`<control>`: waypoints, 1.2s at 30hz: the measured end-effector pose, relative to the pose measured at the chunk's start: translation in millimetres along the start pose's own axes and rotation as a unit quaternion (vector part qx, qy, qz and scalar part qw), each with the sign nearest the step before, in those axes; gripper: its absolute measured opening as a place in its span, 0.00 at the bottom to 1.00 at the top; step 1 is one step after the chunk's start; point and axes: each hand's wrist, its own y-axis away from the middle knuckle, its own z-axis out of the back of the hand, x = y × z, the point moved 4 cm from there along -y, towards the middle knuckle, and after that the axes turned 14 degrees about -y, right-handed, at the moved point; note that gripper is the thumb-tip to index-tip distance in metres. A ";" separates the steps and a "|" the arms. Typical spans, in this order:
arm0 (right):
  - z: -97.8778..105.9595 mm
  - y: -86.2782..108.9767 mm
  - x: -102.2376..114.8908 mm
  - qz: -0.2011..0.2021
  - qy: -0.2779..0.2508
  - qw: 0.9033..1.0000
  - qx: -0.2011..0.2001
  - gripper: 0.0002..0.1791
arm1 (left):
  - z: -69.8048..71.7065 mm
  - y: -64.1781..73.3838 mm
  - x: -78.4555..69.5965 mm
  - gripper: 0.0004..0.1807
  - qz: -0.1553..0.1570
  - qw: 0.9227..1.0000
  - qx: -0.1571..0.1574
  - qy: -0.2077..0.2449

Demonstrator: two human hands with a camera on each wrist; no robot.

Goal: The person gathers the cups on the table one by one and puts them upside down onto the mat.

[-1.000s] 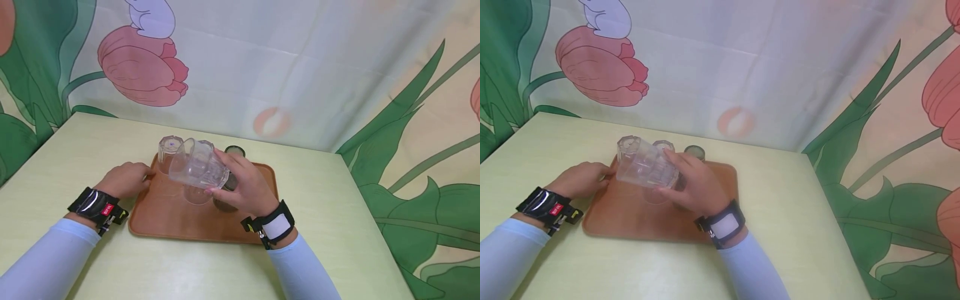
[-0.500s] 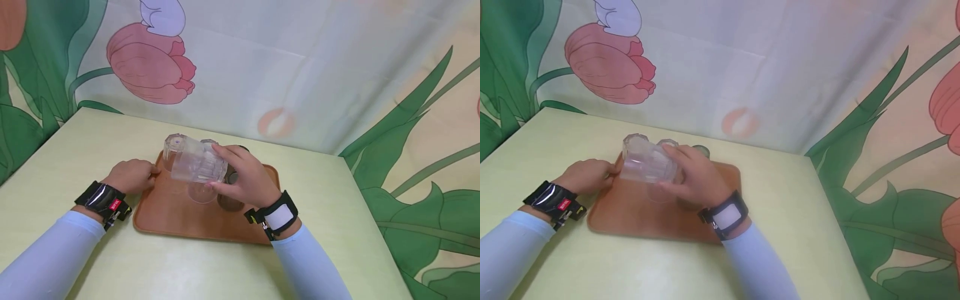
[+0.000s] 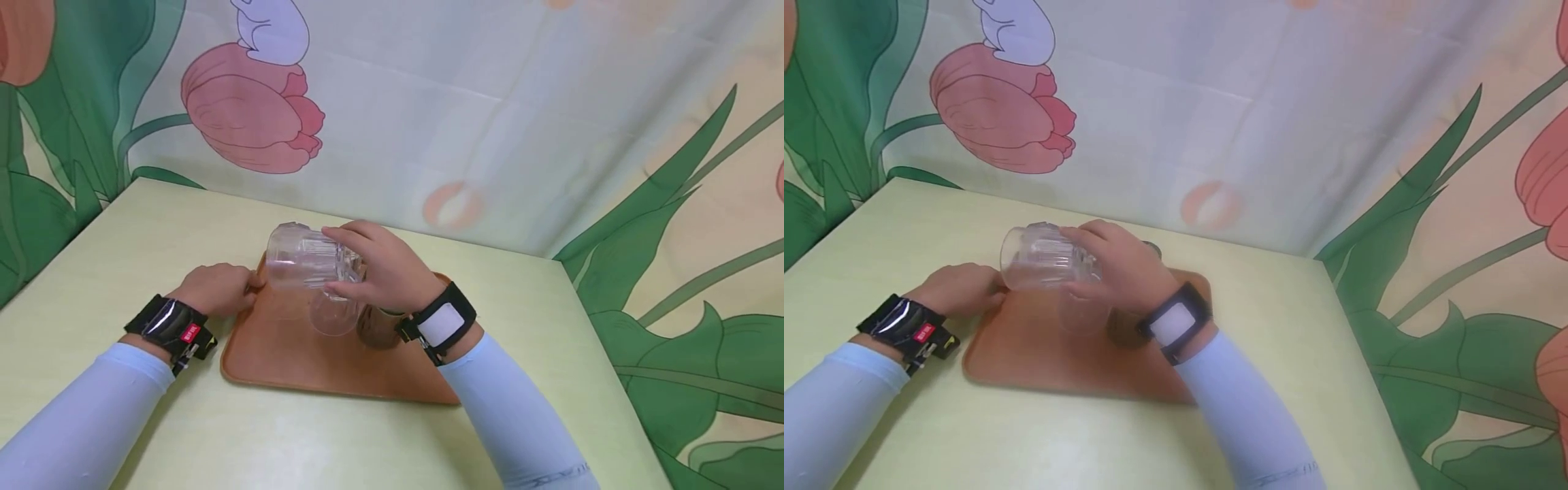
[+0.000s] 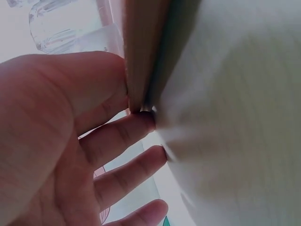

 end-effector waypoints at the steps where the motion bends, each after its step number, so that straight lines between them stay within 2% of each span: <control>1: -0.1 -3.8 -1.5 -0.010 0.000 1.000 0.008 0.42 | 1.6 -1.2 -0.2 0.05 -0.001 1.000 -0.005 0.000; 6: -3.8 -22.7 -8.0 -0.051 -0.009 0.998 0.038 0.39 | 7.3 -5.1 1.8 0.04 -0.004 0.999 -0.035 -0.002; 11: -24.2 -36.3 -8.7 -0.047 -0.002 0.995 0.091 0.37 | 1.6 1.0 6.2 0.10 0.012 1.000 -0.025 -0.004; 18: -42.2 -40.6 -10.2 -0.038 0.041 0.992 0.116 0.36 | 1.1 3.9 5.2 0.15 0.006 0.999 -0.040 -0.007; 23: -50.2 -45.9 -10.7 -0.044 0.041 0.987 0.149 0.35 | -0.4 3.1 6.8 0.17 0.005 1.000 -0.026 -0.004; 29: -56.0 -52.2 -12.7 -0.062 0.040 0.983 0.166 0.35 | 0.7 0.1 9.7 0.17 0.002 1.000 -0.031 0.003; 36: -69.1 -54.6 -16.3 -0.066 0.045 0.979 0.185 0.35 | -1.6 3.6 7.3 0.13 -0.010 0.999 -0.035 0.000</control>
